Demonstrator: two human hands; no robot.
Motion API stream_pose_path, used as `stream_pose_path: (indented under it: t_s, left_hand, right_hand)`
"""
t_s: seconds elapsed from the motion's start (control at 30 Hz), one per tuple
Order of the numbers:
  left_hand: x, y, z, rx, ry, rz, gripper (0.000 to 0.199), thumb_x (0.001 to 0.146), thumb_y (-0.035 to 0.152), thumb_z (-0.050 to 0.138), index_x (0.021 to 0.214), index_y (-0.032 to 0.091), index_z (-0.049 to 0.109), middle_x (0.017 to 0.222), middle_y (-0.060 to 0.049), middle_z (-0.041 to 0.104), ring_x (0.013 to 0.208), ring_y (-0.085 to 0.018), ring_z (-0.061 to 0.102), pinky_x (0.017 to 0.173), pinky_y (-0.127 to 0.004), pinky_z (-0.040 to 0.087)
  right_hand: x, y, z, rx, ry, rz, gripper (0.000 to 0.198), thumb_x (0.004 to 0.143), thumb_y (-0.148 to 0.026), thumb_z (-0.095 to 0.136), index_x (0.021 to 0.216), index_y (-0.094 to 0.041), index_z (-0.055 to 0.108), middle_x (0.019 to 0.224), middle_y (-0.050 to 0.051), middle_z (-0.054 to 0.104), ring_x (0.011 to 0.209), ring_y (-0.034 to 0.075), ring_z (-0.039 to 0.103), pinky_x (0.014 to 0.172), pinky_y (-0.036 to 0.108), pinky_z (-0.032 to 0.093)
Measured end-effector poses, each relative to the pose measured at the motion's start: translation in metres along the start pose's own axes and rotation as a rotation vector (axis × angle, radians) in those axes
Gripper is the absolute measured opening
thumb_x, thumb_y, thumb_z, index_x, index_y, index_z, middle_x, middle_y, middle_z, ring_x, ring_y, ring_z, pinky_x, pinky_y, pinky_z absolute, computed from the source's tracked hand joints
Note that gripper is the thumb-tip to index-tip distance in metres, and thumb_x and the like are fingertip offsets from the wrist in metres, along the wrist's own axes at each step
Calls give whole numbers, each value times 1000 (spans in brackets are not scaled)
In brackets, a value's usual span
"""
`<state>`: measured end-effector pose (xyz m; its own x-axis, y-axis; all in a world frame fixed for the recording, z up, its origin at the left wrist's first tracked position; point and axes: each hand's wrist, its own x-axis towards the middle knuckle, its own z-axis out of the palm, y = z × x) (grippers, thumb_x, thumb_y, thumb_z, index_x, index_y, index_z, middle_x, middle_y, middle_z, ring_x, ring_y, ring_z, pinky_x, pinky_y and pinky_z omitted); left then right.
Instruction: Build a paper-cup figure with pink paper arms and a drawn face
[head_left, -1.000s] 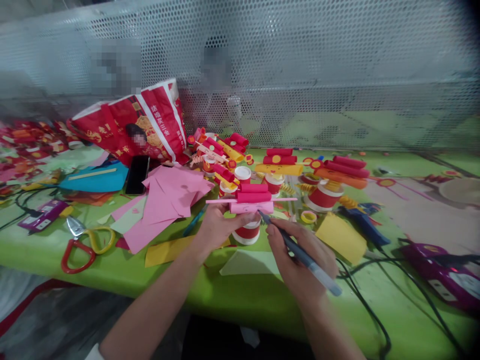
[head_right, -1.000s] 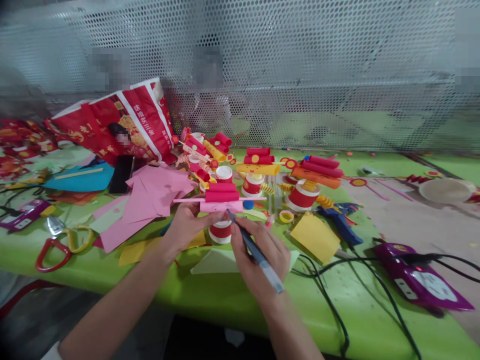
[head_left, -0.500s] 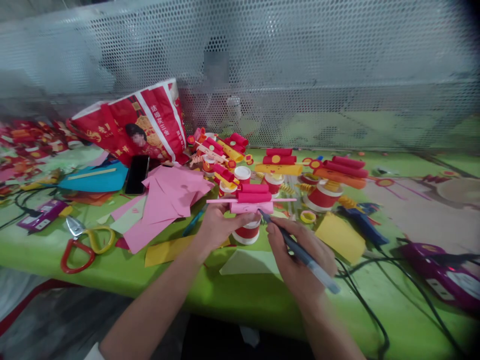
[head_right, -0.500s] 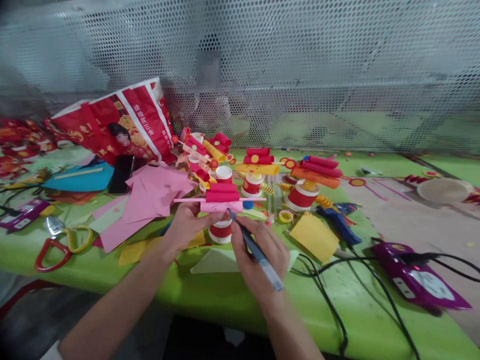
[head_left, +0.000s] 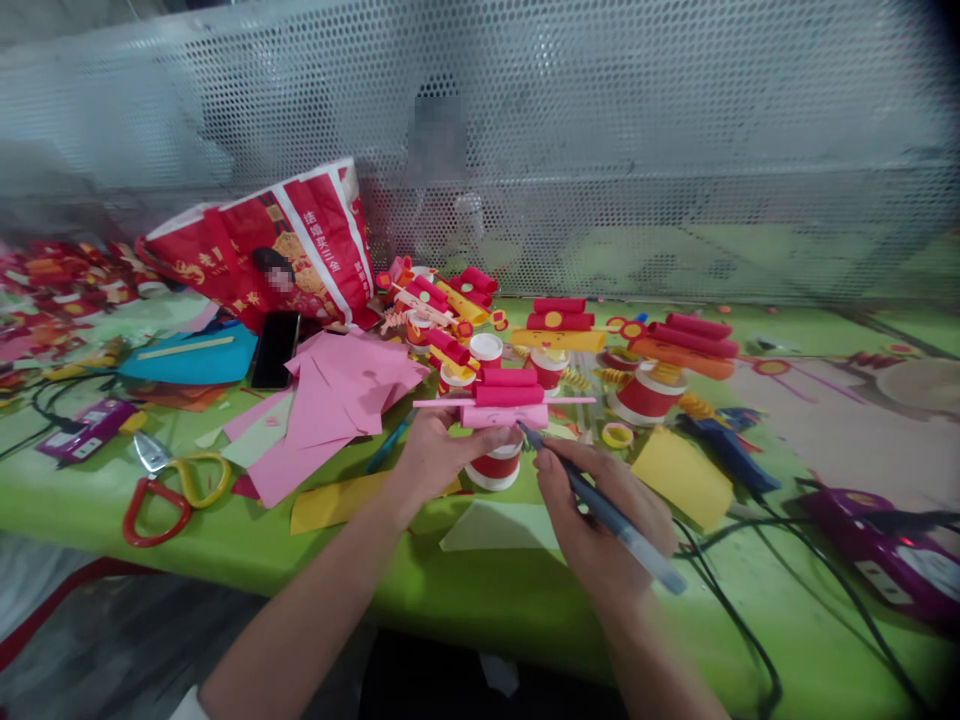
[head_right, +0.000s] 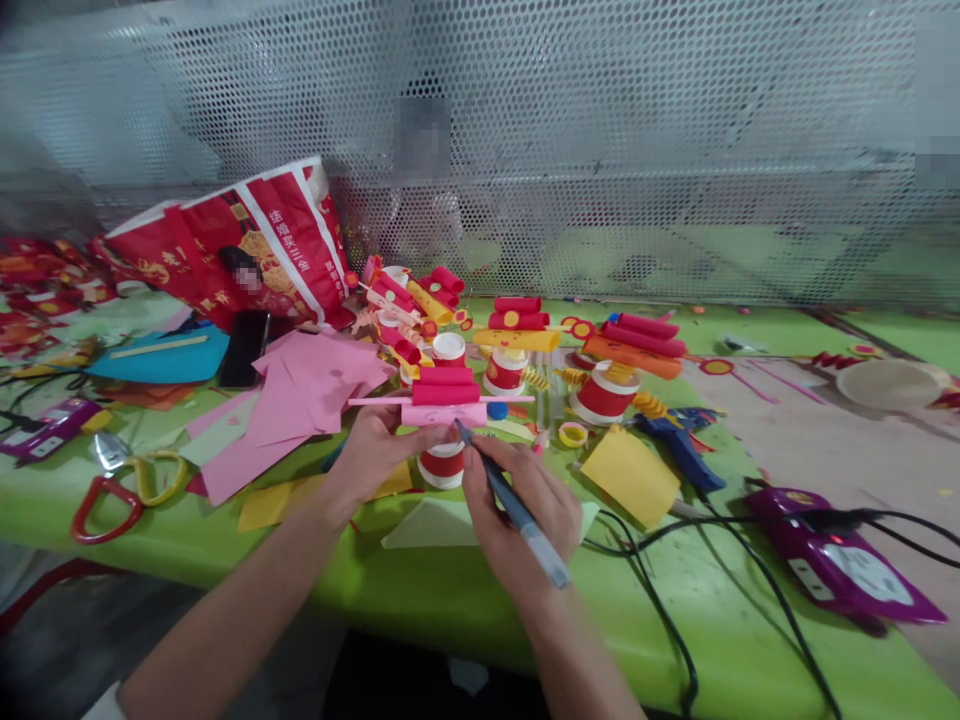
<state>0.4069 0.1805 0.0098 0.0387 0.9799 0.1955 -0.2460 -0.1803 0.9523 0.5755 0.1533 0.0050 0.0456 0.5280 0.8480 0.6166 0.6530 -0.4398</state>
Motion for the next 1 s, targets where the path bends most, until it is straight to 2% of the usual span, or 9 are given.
stream_pose_path:
  t_s: [0.27,0.43,0.63,1.0]
  left_hand:
    - [0,0,-1,12,4,-1,42,67,35,92,102,17,79,107,-11,80,100,-28,74,95,-44,59]
    - [-1,0,-1,11,10,-5,38,67,35,92,97,15,79,103,-12,80,95,-28,75,92,-44,60]
    - [-1,3,0,11,2,-6,45,67,35,92,106,17,79,108,-11,80,101,-27,75,98,-45,58]
    - [-1,2,0,15,-8,0,42,68,37,92,104,18,80,106,-11,80,97,-28,76,95,-46,60]
  right_hand:
    - [0,2,0,3,7,-35,16,85,-18,77,100,-22,73,85,1,78,66,14,72,67,23,59]
    - [0,2,0,-5,-5,-29,17,85,-18,77,102,-23,73,88,1,79,70,14,74,71,24,60]
    - [0,1,-1,-9,0,-9,14,86,-21,76,100,-24,73,85,1,79,67,15,73,67,25,60]
    - [0,1,-1,-36,0,0,14,86,-22,77,100,-24,73,86,1,79,67,15,74,68,25,61]
